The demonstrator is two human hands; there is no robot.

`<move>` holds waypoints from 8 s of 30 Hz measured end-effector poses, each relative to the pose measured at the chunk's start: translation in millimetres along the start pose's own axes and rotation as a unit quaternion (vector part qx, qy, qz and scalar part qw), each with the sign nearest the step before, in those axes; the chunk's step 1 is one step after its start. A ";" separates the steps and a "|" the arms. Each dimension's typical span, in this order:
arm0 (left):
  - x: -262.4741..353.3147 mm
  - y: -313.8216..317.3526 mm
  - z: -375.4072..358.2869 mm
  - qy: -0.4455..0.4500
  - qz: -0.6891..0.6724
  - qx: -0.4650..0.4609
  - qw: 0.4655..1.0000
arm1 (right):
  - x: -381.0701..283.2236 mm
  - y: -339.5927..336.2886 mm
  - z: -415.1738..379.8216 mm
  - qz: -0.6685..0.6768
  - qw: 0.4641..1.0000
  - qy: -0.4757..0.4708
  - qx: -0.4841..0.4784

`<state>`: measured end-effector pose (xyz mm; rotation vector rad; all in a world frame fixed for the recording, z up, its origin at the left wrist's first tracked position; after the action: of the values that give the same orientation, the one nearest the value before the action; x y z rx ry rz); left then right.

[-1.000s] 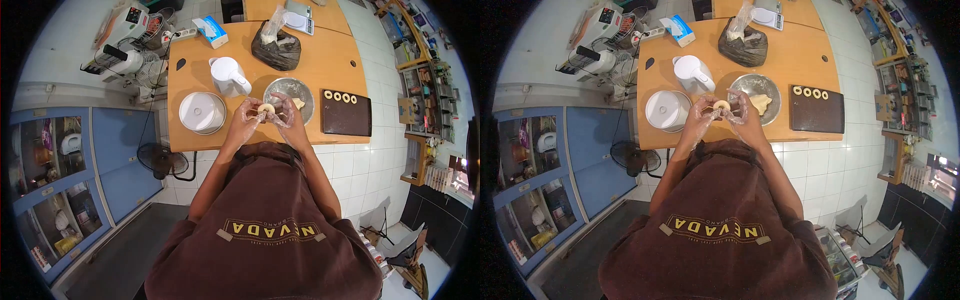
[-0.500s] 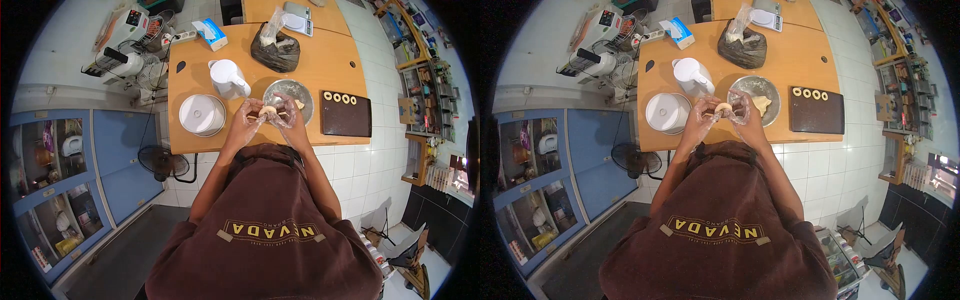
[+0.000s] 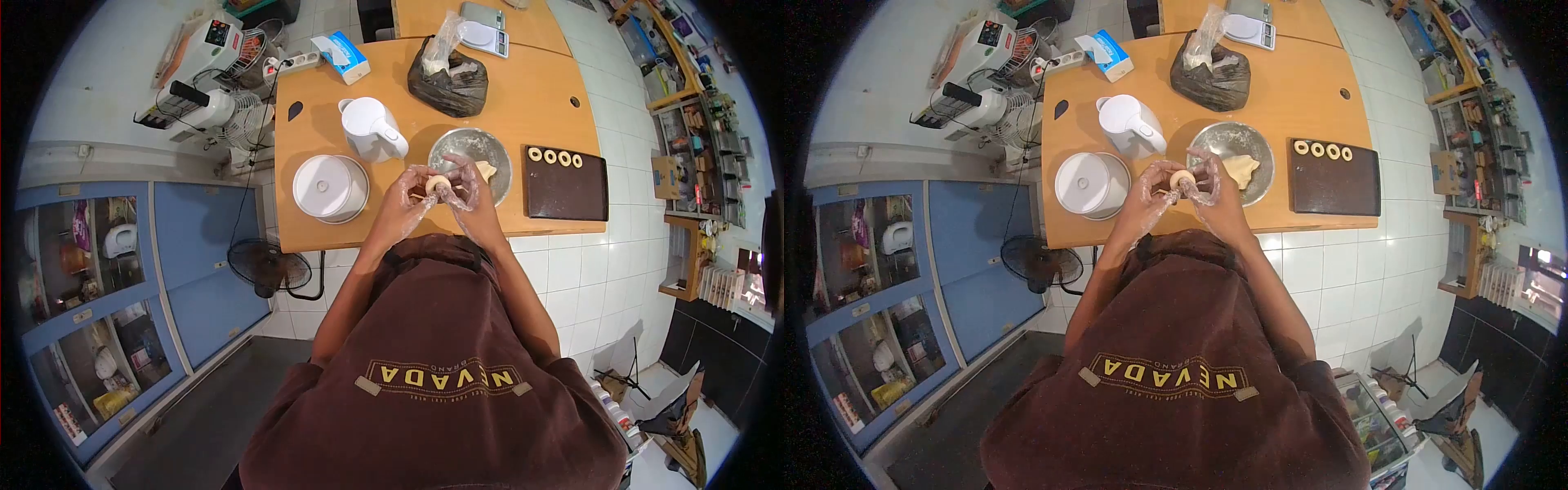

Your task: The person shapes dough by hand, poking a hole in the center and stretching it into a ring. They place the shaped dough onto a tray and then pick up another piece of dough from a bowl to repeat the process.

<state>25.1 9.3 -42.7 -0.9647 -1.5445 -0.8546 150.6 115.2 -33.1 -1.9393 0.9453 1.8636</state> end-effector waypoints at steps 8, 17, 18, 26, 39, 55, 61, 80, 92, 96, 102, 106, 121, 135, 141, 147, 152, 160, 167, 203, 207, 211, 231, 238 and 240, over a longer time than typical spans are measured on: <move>-6.9 -3.9 0.8 -0.014 0.022 0.022 0.999 | 4.7 -9.6 -0.2 -0.051 0.998 -0.033 0.009; 1.3 -5.0 0.6 0.012 0.002 0.055 0.998 | 1.8 -2.0 -2.4 -0.018 1.000 0.012 -0.004; -0.8 -5.8 0.5 0.010 0.009 0.047 0.999 | 2.2 -3.8 -1.4 -0.029 1.000 -0.003 0.002; 3.1 0.2 0.3 -0.006 0.049 0.035 0.998 | 2.4 1.0 0.6 -0.011 1.000 0.004 -0.008; 0.1 0.7 -0.2 -0.008 -0.008 0.025 1.000 | 5.3 -3.6 2.5 -0.015 1.000 -0.012 0.003; -1.3 11.1 -3.3 0.002 0.048 0.061 0.997 | 3.1 -19.4 -9.3 -0.007 1.000 0.003 -0.006; 1.1 24.0 -2.1 0.005 0.028 0.042 0.999 | -5.1 -27.5 -7.2 -0.005 0.999 -0.033 0.003; 31.3 57.6 37.3 -0.006 -0.020 0.081 0.996 | -35.4 -72.6 14.8 0.025 0.999 -0.004 -0.038; 60.4 96.4 68.0 0.017 -0.021 0.070 0.997 | -55.7 -112.7 27.0 0.070 0.996 -0.040 -0.023; 58.9 108.9 76.0 0.013 -0.018 0.095 0.995 | -57.6 -131.2 27.5 0.079 0.997 -0.005 -0.023; 58.5 133.4 91.1 0.012 -0.007 0.077 0.997 | -79.2 -154.4 34.0 0.086 0.995 -0.050 0.011; 72.0 143.3 103.4 0.038 -0.005 0.101 0.994 | -84.2 -162.2 31.5 0.072 0.997 -0.014 -0.012; 74.8 183.4 116.6 0.019 0.000 0.115 0.993 | -89.2 -212.1 40.3 0.069 0.997 -0.028 -0.021; 66.7 216.6 127.6 0.022 -0.004 0.098 0.995 | -100.7 -246.5 35.5 0.055 0.998 -0.038 0.005; 54.8 225.5 133.2 0.027 -0.007 0.102 0.994 | -94.2 -251.9 30.8 0.033 0.999 -0.024 -0.024; 66.4 229.7 127.9 0.011 0.021 0.097 0.995 | -107.0 -258.7 31.8 0.007 0.999 -0.048 -0.017; 65.7 231.8 128.3 0.033 -0.001 0.092 0.995 | -100.1 -255.9 30.4 0.026 0.998 -0.034 -0.052; 63.9 228.1 119.5 0.027 0.009 0.074 0.997 | -104.0 -253.1 26.5 0.039 0.998 -0.048 -0.025; 61.9 219.8 113.4 0.040 -0.001 0.100 0.994 | -95.7 -248.4 17.6 0.052 0.997 -0.032 -0.045; 60.3 219.6 106.6 0.051 -0.014 0.122 0.991 | -89.3 -239.2 12.1 0.050 0.998 -0.014 -0.044; 52.0 215.8 107.9 0.049 0.036 0.092 0.994 | -89.5 -241.9 15.6 0.048 0.997 -0.056 -0.019; 52.4 222.5 108.2 0.046 0.017 0.070 0.996 | -88.7 -238.9 16.3 0.061 0.998 -0.028 -0.016; 58.0 217.5 105.5 0.038 0.015 0.112 0.993 | -84.8 -240.6 15.5 0.040 0.998 -0.047 -0.016; 52.8 223.3 106.4 0.040 0.014 0.092 0.995 | -82.3 -238.7 13.2 0.064 0.997 -0.020 -0.038; 55.4 221.6 106.1 0.039 -0.003 0.112 0.993 | -82.4 -239.6 12.5 0.048 0.998 -0.015 -0.043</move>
<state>178.4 204.4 1.0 -0.7563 -1.5386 -0.6971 295.9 321.9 -10.1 -1.9394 0.9814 2.0135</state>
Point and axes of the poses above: each hand's wrist, its own z-axis towards the middle knuckle, its own y-axis out of the palm, x = y × z, the point moved 3 cm from there along z, towards the middle knuckle, and after that the axes turned 7 degrees about z, right-handed, at the moved point
